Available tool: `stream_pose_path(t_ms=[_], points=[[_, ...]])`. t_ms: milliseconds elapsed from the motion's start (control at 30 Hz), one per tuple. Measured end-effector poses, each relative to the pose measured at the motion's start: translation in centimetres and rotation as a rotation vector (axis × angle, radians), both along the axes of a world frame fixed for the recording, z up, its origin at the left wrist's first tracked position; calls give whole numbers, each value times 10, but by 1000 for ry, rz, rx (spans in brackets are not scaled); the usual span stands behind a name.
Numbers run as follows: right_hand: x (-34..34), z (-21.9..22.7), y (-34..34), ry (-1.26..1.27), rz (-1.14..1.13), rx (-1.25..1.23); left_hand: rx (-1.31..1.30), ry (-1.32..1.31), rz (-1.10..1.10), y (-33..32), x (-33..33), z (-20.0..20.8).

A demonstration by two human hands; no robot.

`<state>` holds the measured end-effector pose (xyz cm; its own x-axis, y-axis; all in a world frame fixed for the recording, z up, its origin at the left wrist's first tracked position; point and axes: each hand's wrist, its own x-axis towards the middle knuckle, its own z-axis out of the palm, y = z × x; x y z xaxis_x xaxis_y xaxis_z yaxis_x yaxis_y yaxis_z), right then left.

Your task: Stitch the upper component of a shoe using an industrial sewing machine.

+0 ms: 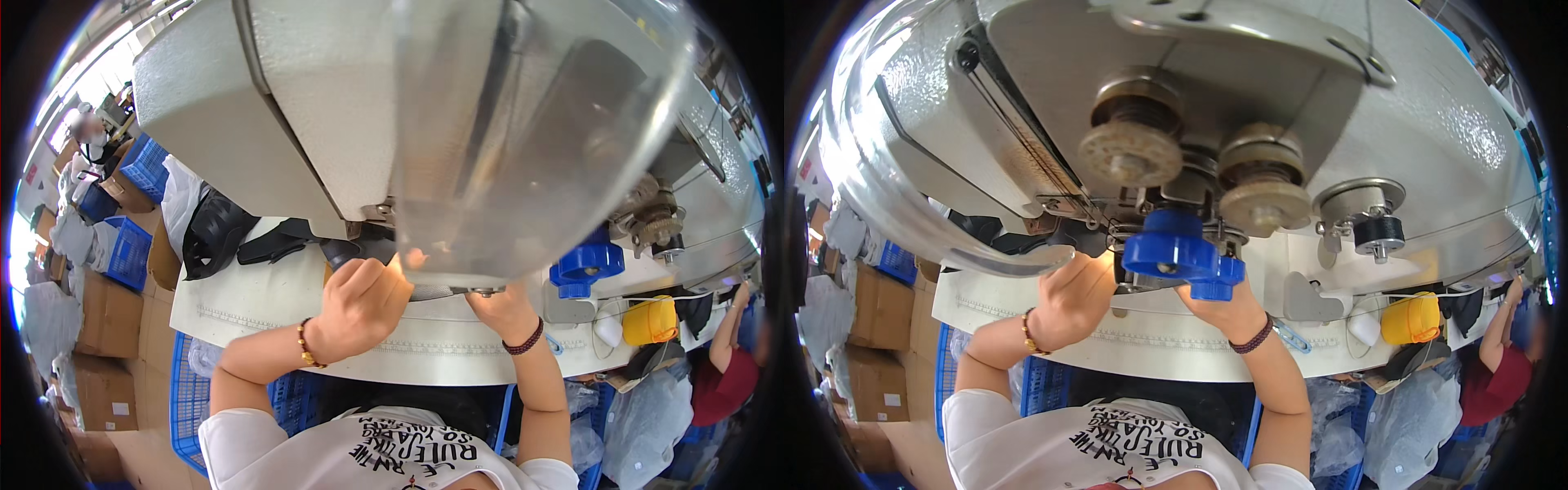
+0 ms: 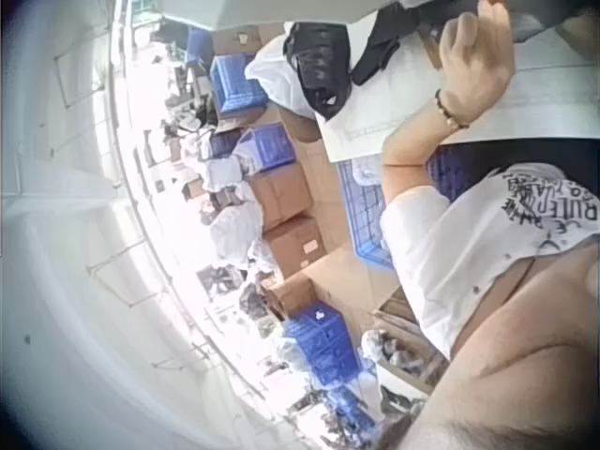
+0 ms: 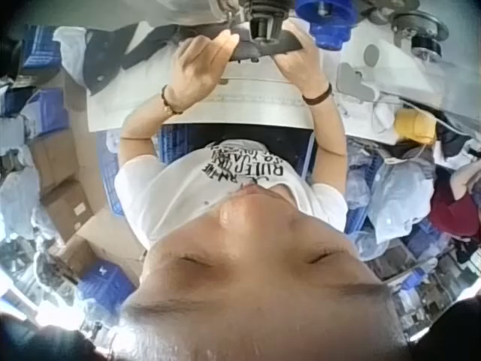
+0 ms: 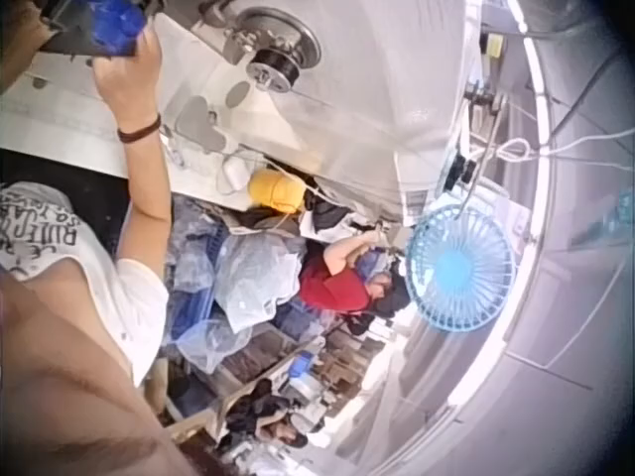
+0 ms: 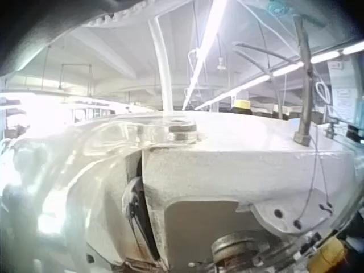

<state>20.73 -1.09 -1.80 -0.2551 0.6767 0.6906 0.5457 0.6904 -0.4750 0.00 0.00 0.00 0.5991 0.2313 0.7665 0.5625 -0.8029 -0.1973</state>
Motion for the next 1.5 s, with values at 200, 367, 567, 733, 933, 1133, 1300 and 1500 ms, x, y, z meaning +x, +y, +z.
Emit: stream_pose_path(t_ms=[200, 367, 567, 733, 933, 1133, 1300, 1500], points=[[14, -14, 1, -74, 5, -131, -41, 61, -49, -1, 2, 2], [14, -26, 3, -263, -63, 153, 9, 86, 63, -11, 9, -9], [19, -29, 6, -182, -43, 89, 28, 271, 107, -15, 12, -3], [17, -20, 14, 96, 33, -178, 52, 204, 114, -17, 19, -5], [29, -23, 28, 177, 67, -169, 85, 107, 187, -22, 38, -12], [30, -38, 34, 96, -5, 8, 150, 51, 215, -13, 43, -18], [36, -50, 35, 25, -61, 153, 78, 12, 181, -10, 37, -4], [39, -65, 38, -65, -123, 327, 59, 66, 116, -4, 20, -14]])
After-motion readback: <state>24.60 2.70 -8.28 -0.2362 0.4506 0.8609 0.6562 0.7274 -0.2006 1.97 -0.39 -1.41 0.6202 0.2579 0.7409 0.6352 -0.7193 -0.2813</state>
